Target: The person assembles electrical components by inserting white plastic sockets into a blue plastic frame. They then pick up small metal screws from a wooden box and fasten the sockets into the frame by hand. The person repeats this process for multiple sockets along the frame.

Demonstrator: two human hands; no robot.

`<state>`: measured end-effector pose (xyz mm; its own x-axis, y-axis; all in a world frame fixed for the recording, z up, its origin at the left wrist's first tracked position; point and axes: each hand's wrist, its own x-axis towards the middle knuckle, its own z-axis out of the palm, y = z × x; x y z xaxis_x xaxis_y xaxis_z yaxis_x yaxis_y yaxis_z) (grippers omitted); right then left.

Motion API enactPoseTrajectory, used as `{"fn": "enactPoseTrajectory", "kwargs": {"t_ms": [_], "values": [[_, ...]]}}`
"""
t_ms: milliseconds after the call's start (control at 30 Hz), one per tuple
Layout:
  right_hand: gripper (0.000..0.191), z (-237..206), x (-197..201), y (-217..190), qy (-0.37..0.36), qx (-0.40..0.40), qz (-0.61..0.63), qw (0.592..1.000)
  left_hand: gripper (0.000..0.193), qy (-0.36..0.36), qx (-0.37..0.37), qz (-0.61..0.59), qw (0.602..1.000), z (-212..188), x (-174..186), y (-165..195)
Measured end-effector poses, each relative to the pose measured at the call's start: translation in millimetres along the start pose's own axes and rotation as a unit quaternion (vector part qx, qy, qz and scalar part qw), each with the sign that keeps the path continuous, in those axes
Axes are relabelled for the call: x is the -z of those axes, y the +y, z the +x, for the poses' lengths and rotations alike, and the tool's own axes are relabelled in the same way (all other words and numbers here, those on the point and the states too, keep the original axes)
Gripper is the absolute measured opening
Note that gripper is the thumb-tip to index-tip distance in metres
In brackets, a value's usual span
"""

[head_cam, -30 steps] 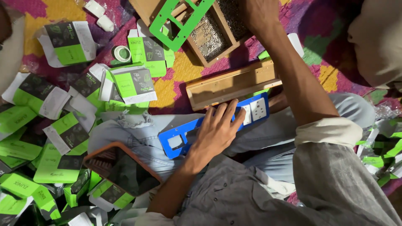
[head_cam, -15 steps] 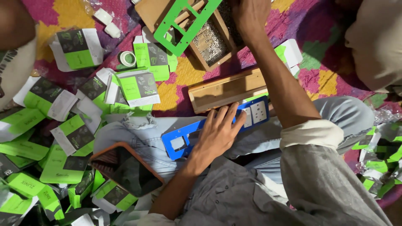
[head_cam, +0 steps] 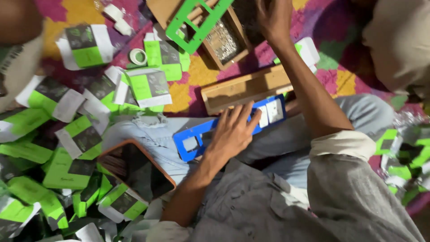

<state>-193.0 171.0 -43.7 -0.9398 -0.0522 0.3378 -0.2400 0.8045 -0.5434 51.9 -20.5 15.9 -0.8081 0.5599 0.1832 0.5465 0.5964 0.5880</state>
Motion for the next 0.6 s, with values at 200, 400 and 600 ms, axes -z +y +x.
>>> {"fn": "enactPoseTrajectory", "kwargs": {"t_ms": [200,400,600], "values": [[0.015,-78,112,-42,-0.158,0.009,0.162,0.974,0.082,-0.026,-0.001,-0.041,0.999,-1,2,2],[0.012,-156,169,-94,-0.201,-0.094,0.098,0.97,0.085,-0.023,-0.002,-0.025,0.999,-2,8,8],[0.012,-184,171,-103,-0.193,-0.063,0.13,0.971,0.087,-0.028,0.009,-0.015,0.999,-2,12,13]]}}
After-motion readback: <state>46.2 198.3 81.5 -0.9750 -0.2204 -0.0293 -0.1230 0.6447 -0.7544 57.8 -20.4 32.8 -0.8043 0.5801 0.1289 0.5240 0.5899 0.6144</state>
